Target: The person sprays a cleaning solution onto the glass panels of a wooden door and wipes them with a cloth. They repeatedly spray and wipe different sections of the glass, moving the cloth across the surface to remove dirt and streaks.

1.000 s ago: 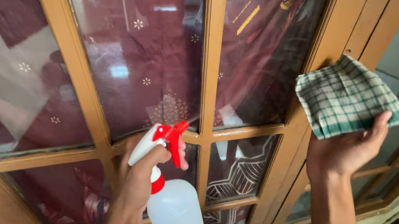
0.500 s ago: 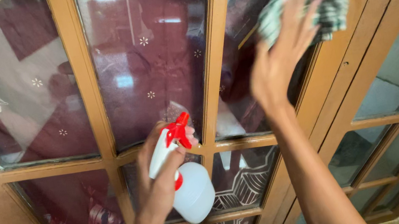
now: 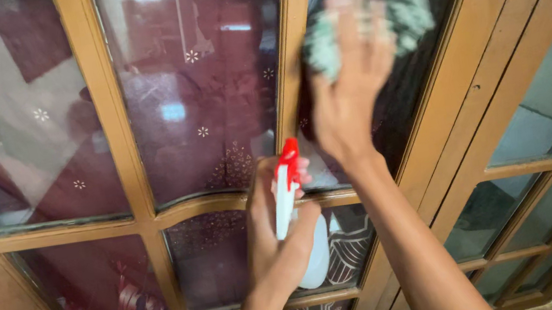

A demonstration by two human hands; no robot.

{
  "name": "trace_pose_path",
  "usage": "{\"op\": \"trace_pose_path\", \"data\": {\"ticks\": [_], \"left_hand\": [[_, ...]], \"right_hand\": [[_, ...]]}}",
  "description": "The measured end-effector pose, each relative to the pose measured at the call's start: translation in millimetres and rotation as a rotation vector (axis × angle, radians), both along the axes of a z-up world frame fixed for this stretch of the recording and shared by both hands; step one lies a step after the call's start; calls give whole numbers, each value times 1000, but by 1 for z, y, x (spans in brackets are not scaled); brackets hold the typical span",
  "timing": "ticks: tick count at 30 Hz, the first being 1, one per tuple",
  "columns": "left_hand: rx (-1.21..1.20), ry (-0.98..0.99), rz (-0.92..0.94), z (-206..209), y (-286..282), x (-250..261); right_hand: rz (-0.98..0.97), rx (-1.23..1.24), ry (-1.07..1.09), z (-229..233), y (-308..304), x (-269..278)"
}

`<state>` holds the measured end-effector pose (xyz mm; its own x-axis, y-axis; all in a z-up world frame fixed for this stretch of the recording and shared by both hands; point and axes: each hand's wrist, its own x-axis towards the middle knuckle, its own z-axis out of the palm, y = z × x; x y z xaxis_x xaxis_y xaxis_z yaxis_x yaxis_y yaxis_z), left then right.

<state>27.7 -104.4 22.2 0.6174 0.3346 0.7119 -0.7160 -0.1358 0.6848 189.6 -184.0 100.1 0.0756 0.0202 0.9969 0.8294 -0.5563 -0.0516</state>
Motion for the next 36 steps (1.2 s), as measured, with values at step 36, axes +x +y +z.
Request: {"op": "trace_pose_path", "data": {"ticks": [36], "left_hand": [[-70, -82, 15, 0, -6, 17]], "right_hand": [[-248, -52, -65, -48, -79, 19]]}}
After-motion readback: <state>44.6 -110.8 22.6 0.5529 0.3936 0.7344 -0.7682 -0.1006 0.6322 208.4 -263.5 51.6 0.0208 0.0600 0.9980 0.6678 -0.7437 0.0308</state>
